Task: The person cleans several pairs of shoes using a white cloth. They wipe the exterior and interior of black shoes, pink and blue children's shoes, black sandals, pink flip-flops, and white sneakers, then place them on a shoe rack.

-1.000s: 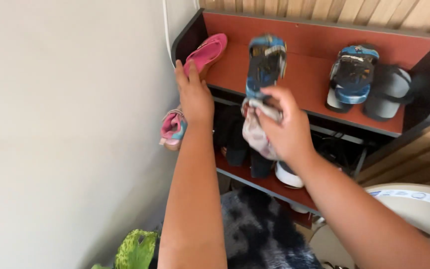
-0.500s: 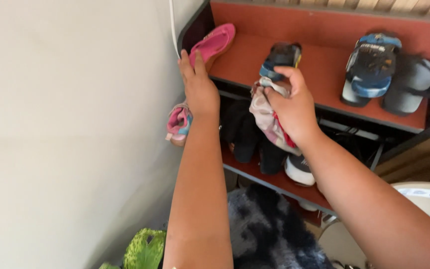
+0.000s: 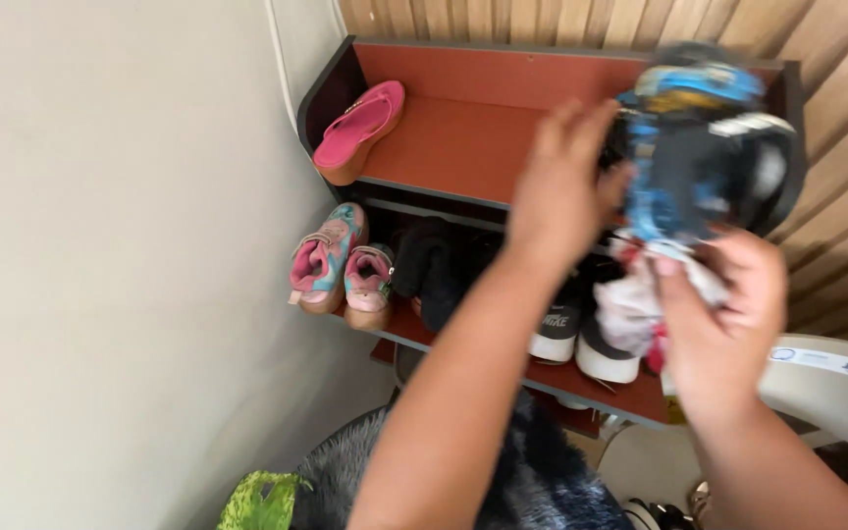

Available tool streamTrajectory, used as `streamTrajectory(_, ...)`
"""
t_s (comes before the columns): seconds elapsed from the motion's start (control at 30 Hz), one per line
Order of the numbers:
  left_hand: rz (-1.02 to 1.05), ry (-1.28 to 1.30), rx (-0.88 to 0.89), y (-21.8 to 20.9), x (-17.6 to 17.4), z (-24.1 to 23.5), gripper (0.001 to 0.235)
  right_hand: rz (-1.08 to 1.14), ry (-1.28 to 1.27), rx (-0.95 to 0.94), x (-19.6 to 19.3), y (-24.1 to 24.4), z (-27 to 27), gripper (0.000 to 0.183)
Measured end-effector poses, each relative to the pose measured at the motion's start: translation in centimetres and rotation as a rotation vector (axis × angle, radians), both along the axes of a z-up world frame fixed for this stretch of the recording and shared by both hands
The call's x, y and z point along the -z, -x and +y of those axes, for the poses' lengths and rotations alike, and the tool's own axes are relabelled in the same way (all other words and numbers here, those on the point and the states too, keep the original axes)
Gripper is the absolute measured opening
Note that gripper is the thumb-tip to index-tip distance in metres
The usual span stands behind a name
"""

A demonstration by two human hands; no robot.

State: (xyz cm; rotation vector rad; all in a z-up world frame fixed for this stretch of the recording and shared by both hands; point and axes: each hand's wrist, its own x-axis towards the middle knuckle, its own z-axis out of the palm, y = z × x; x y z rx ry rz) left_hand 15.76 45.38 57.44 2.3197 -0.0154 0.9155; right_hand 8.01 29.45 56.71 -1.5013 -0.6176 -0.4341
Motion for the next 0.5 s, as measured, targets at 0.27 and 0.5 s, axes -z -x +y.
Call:
streamTrajectory(0.27, 0.032, 0.236, 0.005, -1.3, 1.0, -2.2, 0.031, -0.010, 0.004, 0.117, 0.3, -1.3, -4.7, 0.036)
streamTrajectory(0.5, -0.102, 0.182, -0.077, 1.0, -0.9, 1.0, 0.035, -0.029, 0.035, 0.058, 1.4, -2.6, -5.3, 0.035)
